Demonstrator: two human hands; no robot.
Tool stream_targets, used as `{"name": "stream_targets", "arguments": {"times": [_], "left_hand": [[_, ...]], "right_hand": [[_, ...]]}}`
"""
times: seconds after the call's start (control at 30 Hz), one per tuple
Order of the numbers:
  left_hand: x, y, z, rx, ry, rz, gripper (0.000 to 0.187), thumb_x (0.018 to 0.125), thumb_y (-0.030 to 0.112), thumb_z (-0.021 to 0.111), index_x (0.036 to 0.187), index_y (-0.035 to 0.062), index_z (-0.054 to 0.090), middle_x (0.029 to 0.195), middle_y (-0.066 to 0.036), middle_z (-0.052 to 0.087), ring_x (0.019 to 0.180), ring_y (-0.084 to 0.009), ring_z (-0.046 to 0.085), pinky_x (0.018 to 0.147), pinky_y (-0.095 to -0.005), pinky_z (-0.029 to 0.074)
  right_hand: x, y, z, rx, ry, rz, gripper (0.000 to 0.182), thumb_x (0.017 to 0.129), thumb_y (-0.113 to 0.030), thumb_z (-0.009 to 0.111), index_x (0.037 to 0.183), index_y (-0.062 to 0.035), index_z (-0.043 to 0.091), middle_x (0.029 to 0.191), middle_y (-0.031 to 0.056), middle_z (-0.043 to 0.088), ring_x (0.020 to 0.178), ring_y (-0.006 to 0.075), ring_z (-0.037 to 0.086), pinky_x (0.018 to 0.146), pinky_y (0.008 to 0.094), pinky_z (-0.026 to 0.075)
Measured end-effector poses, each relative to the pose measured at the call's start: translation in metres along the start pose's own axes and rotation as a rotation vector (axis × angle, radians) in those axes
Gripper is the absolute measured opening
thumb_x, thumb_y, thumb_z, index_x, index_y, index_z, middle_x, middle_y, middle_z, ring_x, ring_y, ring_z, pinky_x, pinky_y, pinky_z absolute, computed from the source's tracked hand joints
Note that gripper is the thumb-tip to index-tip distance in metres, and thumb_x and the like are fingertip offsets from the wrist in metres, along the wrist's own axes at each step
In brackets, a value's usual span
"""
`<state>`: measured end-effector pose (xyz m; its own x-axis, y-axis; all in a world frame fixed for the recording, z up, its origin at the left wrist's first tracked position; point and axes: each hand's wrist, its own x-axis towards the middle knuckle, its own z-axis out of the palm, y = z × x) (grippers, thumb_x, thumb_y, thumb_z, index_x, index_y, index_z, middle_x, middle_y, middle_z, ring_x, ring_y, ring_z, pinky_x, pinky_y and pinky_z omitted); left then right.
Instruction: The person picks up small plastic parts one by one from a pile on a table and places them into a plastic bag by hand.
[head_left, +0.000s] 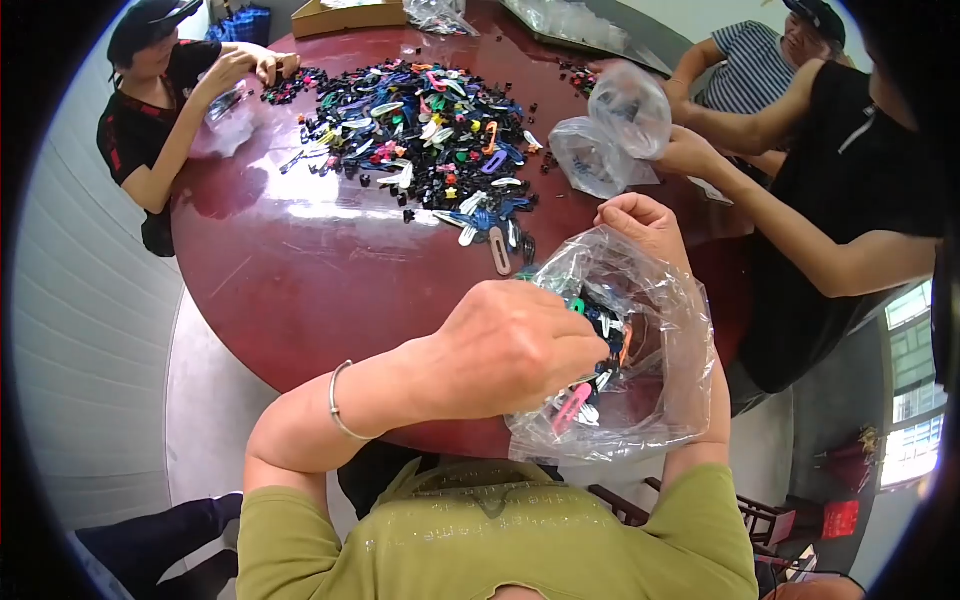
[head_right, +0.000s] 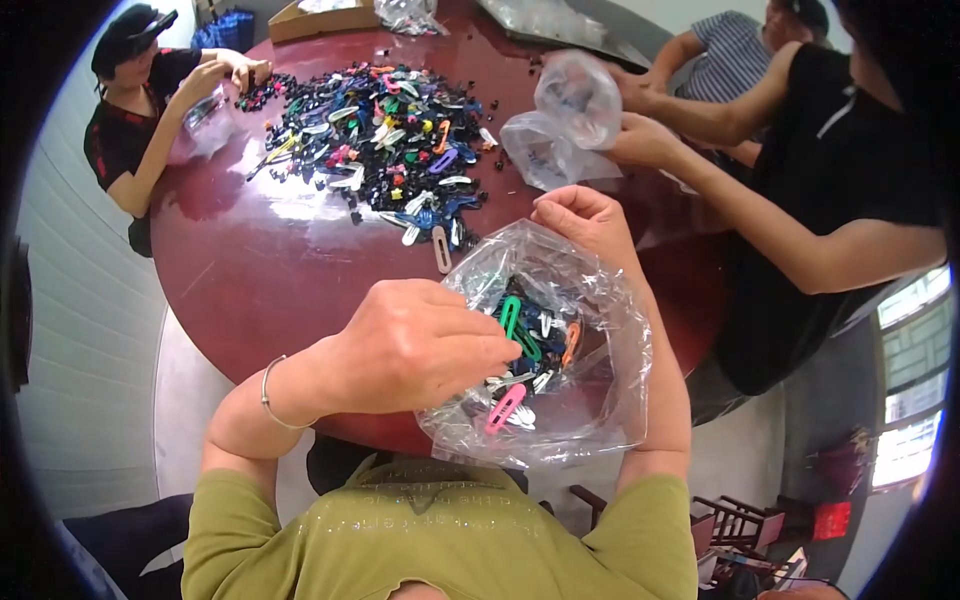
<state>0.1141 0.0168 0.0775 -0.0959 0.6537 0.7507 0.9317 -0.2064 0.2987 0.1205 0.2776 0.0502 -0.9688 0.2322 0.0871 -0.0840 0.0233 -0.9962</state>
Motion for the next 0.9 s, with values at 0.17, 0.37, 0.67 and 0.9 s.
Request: {"name": "stream_targets", "arguments": {"times": [0.17,0.37,0.67,0.9], "left_hand": [[-0.002,-0.015,0.000,-0.255,0.117,-0.250,0.015,0.074,0.002,0.071,0.088,0.0042,0.070,0.077,-0.006,0.068,0.064,-0.0149,0.064,0.057,-0.0262,0.050],[-0.005,-0.034,-0.017,-0.587,0.174,-0.608,0.020,0.083,-0.001,0.064,0.103,-0.0018,0.066,0.092,-0.005,0.069,0.078,-0.0058,0.061,0.067,-0.0205,0.049],[-0.037,-0.119,-0.012,0.327,-0.063,-0.826,0.020,0.079,0.006,0.066,0.099,0.0043,0.068,0.087,-0.008,0.070,0.071,-0.0200,0.065,0.066,-0.0325,0.051],[-0.044,-0.127,-0.007,0.567,0.042,-0.572,0.021,0.076,0.010,0.067,0.096,0.0059,0.068,0.098,-0.011,0.063,0.093,-0.0306,0.061,0.081,-0.0393,0.048]], "right_hand": [[0.002,-0.004,0.010,-0.098,-0.066,0.038,0.010,0.086,-0.009,0.068,0.089,0.0000,0.066,0.074,0.0013,0.065,0.062,0.0059,0.058,0.054,0.0200,0.047],[0.012,-0.007,0.020,-0.196,-0.101,0.039,0.014,0.085,-0.012,0.068,0.091,0.0003,0.067,0.075,0.0009,0.064,0.061,0.0060,0.057,0.054,0.0205,0.046],[0.054,0.035,0.043,-0.536,-0.368,-0.159,0.021,0.076,-0.007,0.072,0.095,0.0001,0.069,0.085,0.0047,0.068,0.077,0.0109,0.062,0.069,0.0250,0.050],[0.049,0.034,0.049,-0.801,-0.571,-0.471,0.040,0.068,-0.015,0.081,0.106,-0.0129,0.069,0.090,0.0051,0.056,0.077,0.0147,0.057,0.064,0.0262,0.047]]}}
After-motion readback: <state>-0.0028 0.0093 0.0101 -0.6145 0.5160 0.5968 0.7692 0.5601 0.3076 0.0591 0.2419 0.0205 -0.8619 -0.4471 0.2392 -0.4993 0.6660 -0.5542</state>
